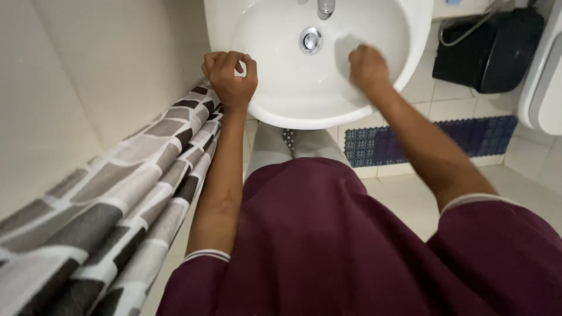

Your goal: Cleaning a bathroom sink using paper towels or tissue.

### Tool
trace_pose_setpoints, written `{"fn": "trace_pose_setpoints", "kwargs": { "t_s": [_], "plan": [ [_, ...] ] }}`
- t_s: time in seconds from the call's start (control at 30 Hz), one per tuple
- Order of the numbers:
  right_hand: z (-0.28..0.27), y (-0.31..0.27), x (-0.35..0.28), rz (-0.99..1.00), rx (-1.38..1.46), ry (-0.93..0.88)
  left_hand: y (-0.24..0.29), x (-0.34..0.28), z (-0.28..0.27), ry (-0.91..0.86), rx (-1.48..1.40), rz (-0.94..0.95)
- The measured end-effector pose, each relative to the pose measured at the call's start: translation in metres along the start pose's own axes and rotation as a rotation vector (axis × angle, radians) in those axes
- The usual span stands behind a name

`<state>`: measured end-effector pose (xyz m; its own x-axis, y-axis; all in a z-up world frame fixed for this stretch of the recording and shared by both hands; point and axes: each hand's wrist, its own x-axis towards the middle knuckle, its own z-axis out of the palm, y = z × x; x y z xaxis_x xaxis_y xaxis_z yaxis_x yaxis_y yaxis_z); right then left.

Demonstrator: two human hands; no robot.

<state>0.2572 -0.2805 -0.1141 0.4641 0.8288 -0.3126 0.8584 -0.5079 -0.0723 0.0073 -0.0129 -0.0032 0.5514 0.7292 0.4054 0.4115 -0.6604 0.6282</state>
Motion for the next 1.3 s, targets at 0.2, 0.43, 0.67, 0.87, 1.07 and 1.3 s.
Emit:
{"fn": "trace_pose_setpoints", "kwargs": {
  "t_s": [0.2, 0.43, 0.67, 0.87, 1.07, 1.3],
  "plan": [
    [0.025, -0.097, -0.004, -0.124, 0.49, 0.002, 0.009, -0.004, 0.001, 0.047, 0.06, -0.002],
    [0.0, -0.089, -0.015, -0.229, 0.418, -0.103, 0.0, -0.013, 0.01, 0.039, 0.045, 0.031],
    [-0.128, 0.044, -0.018, -0.453, -0.584, -0.298, 0.007, -0.015, 0.008, 0.07, 0.013, 0.039],
    [-0.148, 0.065, -0.011, -0.57, -0.612, 0.097, 0.031, -0.037, 0.006, 0.026, 0.103, 0.116],
    [-0.075, 0.012, -0.036, -0.295, -0.166, -0.321, 0.04, -0.047, 0.006, -0.048, 0.03, -0.088],
    [-0.042, -0.119, -0.003, -0.261, 0.619, -0.357, 0.033, -0.044, 0.003, 0.047, 0.016, -0.121]
  ]
}}
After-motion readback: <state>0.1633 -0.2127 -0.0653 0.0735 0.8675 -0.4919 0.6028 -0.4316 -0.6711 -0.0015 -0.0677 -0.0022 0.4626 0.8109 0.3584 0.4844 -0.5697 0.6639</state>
